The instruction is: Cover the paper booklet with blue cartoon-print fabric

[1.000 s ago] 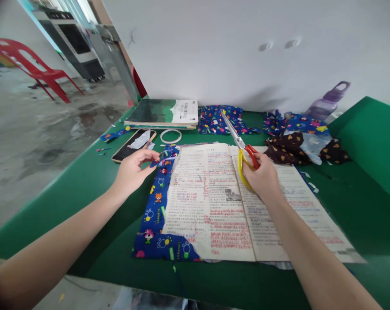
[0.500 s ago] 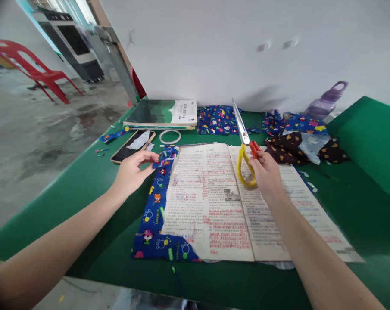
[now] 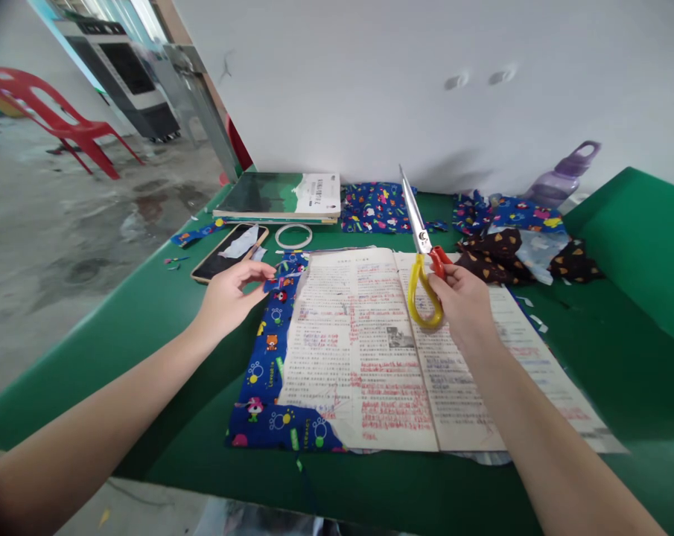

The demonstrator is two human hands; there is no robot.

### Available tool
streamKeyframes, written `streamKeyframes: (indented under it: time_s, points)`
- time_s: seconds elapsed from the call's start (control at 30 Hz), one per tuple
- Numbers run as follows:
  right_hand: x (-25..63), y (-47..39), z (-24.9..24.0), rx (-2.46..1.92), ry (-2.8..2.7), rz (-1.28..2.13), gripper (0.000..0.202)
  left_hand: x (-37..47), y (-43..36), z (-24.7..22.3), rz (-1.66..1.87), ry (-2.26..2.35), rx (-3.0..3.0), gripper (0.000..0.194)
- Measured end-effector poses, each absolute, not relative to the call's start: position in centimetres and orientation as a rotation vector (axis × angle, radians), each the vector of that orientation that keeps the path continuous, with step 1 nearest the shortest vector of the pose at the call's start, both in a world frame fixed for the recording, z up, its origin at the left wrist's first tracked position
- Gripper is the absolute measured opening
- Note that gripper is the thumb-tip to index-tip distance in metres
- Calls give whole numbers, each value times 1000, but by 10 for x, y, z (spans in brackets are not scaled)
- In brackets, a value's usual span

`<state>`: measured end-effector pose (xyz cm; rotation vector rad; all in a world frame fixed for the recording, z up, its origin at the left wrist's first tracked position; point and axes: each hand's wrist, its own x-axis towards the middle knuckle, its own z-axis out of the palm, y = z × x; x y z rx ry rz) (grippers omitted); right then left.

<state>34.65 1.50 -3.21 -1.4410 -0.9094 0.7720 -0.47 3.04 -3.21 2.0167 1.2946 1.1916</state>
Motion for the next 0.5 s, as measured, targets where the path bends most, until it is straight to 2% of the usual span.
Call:
streamKeyframes:
  time_s: [0.17,0.37,0.5]
  points:
    - [345,14,-31,-1499,-1037,737,26,-5,30,-31,1195,1293,2015,23]
    - [349,13,-32,-1477,-1132,746,14,-4,30,-31,1206,1268,2001,22]
    - [347,7,-24,-1492,-1294,717,19,-4,31,-33,1213,1296,1988,19]
